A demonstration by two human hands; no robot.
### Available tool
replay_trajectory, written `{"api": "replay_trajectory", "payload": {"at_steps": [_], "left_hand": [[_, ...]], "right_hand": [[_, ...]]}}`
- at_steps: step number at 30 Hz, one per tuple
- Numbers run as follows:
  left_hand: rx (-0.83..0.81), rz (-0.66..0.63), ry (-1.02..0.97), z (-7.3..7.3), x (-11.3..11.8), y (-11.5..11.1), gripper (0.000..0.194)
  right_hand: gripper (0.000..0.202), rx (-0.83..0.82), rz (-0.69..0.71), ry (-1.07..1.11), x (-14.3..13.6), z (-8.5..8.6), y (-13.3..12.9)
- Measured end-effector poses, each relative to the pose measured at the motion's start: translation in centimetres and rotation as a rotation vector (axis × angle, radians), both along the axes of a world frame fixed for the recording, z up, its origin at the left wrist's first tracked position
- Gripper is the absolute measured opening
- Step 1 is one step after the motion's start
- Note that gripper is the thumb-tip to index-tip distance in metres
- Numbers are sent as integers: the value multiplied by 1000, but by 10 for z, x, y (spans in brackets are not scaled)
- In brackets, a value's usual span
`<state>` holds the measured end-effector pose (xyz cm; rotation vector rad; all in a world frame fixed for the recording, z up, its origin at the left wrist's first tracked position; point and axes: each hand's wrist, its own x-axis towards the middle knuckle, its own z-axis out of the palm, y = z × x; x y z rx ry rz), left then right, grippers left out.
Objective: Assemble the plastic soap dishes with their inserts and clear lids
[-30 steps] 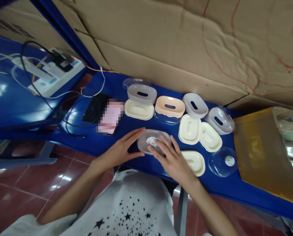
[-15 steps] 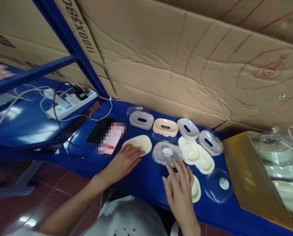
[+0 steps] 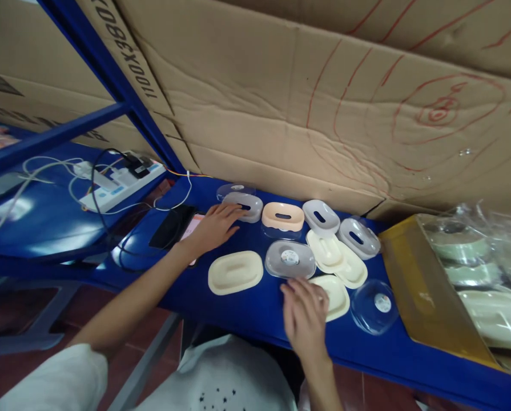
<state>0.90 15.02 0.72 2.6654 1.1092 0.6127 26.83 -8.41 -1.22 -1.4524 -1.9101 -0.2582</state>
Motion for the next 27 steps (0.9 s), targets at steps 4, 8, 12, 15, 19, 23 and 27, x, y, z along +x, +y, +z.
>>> {"api": "replay_trajectory", "payload": {"at_steps": [4, 8, 12, 15, 19, 23, 27], "left_hand": [[4, -5, 21, -10, 9, 17, 32], [32, -10, -31, -4, 2, -10, 27], [69, -22, -98, 11, -6, -67, 27], [98, -85, -107, 13, -5, -112, 26], [65, -97, -3, 7, 0, -147, 31], [36, -41, 45, -2, -4, -155, 35], [60, 21, 65, -10, -14, -159, 46]], "right_hand": [[45, -294, 230, -102, -51, -2, 5], [45, -378, 232, -66, -73, -13, 10], [46, -377, 156, 55, -63, -18, 6], [59, -333, 99, 121, -52, -15, 4], [69, -339, 87, 56, -45, -11, 10], [64, -395, 114, -43, -47, -12, 17], [56, -375, 141, -46, -49, -10, 21]]}}
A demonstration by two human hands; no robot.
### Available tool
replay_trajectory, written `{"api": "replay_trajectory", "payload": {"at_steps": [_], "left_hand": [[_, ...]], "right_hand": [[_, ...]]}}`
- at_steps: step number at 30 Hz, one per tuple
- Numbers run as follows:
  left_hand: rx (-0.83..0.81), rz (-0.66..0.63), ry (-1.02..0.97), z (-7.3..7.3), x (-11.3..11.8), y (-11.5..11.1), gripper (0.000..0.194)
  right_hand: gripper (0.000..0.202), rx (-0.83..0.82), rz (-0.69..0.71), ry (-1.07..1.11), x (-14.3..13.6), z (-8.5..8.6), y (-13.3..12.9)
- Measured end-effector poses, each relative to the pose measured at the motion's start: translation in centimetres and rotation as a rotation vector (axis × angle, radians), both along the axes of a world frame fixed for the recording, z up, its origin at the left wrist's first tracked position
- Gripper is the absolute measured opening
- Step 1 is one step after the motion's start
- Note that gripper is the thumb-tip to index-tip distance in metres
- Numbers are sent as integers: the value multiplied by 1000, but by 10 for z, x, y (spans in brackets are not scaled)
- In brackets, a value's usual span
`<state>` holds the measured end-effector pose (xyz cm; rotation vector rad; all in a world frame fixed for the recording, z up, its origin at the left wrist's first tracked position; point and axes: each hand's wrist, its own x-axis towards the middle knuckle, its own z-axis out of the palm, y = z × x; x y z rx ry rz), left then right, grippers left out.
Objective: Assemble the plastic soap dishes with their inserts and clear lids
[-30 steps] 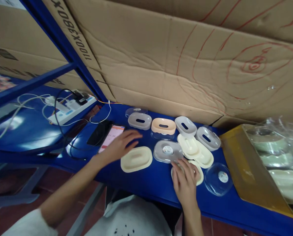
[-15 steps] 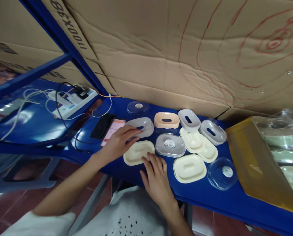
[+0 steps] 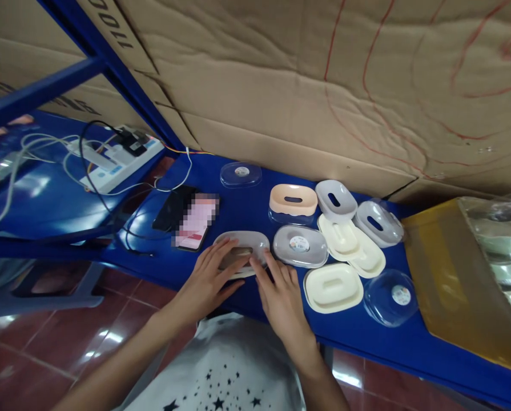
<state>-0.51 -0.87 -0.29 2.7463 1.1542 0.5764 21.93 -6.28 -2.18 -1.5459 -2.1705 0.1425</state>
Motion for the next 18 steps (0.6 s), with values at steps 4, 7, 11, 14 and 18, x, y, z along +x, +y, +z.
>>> {"api": "replay_trajectory", "payload": {"at_steps": [4, 7, 11, 14, 18], "left_hand": [[41, 17, -41, -8, -4, -10, 46], [39, -2, -57, -12, -5, -16, 47], [-38, -26, -126, -13, -6, -11, 49], [-109, -81, -159, -12, -6, -2, 47], [-101, -170, -79, -20, -4, 0, 50]], "right_hand": [[45, 18, 18, 6, 1, 4, 4], [43, 2, 20, 23, 1, 4, 5], [48, -19, 17, 34, 1, -1, 3], [51, -16, -1, 13, 3, -6, 0], [51, -15, -10, -2, 7, -12, -8]]}}
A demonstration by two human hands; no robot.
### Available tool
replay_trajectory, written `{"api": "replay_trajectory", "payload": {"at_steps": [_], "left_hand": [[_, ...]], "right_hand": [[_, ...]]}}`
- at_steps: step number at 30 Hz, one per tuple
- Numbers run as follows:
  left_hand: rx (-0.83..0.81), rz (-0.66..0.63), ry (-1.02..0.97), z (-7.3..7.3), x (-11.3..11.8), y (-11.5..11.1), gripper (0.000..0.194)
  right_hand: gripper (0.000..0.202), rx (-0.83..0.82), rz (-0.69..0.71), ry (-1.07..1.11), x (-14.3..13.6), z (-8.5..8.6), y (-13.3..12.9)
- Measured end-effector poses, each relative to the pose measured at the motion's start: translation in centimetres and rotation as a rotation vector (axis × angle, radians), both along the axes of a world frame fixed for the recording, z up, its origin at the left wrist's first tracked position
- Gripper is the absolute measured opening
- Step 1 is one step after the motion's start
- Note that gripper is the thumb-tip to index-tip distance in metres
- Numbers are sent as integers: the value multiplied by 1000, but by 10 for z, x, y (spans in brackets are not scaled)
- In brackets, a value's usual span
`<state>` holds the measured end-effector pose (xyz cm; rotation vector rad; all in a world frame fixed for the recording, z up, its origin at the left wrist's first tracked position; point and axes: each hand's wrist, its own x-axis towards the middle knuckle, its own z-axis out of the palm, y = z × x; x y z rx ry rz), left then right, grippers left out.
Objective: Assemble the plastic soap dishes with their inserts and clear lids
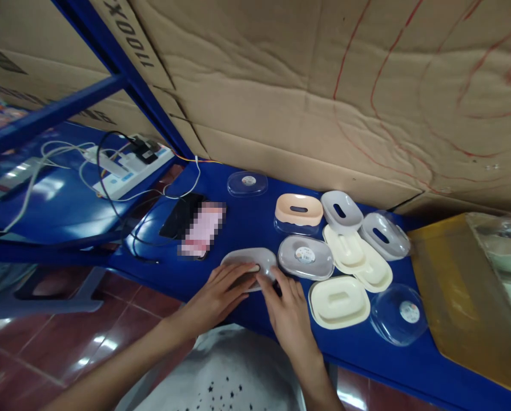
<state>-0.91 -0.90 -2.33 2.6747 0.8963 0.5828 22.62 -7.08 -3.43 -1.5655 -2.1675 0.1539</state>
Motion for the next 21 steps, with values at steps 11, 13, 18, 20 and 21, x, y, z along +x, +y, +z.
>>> {"api": "replay_trajectory", "payload": {"at_steps": [11, 13, 18, 20, 21], "left_hand": [[1, 126, 18, 61, 1, 126, 48], [-70, 242, 162, 68, 10, 183, 64], [-185, 312, 248, 57, 18, 265, 91], [-191, 307, 238, 56, 15, 261, 92], [-186, 298, 226, 58, 12, 250, 94]], "right_hand": [[37, 87, 2, 21, -2, -2, -3], [37, 84, 10, 12, -2, -1, -4], [39, 83, -11, 103, -2, 0, -8], [42, 78, -30, 146, -2, 1, -10], [44, 73, -39, 163, -1, 1, -10]]}}
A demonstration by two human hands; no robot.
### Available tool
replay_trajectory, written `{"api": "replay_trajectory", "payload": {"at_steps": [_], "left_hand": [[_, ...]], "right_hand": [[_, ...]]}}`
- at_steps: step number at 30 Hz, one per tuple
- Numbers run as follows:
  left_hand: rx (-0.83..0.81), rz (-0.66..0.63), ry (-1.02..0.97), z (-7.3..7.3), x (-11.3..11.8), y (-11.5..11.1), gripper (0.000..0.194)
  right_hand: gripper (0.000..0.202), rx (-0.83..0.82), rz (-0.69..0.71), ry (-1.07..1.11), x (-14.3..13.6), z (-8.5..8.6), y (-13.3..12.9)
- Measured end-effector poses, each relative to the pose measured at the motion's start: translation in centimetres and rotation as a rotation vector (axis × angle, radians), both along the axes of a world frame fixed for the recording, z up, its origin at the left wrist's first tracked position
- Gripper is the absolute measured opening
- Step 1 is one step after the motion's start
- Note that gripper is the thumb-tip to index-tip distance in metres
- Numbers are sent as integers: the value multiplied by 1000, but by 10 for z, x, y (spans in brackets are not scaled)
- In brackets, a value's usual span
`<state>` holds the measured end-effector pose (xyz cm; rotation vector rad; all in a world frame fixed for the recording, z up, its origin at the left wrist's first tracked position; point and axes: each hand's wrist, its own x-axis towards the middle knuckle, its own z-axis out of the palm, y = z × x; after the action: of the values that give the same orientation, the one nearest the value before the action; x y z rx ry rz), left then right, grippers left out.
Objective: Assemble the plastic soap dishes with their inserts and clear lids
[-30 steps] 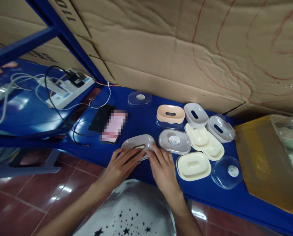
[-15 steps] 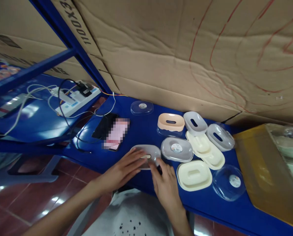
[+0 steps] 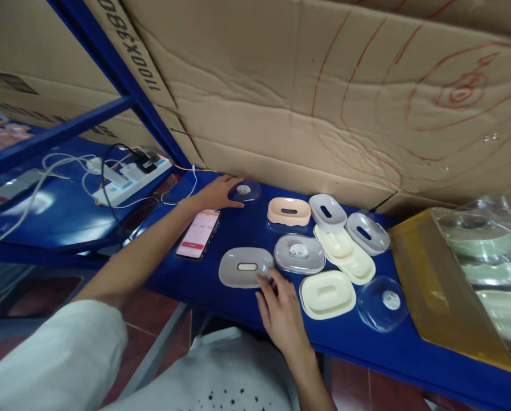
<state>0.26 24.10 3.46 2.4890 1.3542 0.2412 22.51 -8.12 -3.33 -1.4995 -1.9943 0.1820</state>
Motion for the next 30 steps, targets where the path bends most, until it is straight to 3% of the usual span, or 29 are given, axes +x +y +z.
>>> {"api": "replay_trajectory", "payload": {"at_steps": [2, 6, 9, 11, 15, 21, 30], "left_hand": [[14, -41, -38, 7, -8, -35, 95], [68, -238, -183, 14, -21, -132, 93], [80, -278, -211, 1, -22, -193, 96], [74, -260, -198, -12, -20, -215, 100], [59, -251, -180, -28, -21, -223, 95], [25, -263, -234, -33, -27, -212, 96], [64, -292, -236, -41, -23, -217, 95]], "right_hand": [[51, -11, -7, 34, 2, 0, -1], [65, 16, -14, 126, 6, -2, -3], [68, 27, -26, 145, 7, -4, -4], [64, 4, -13, 114, 8, -4, -3], [50, -50, 23, 27, 7, -1, 0], [49, -43, -17, -10, 5, 2, 3], [48, -42, -35, 64, 6, -4, 3]]}}
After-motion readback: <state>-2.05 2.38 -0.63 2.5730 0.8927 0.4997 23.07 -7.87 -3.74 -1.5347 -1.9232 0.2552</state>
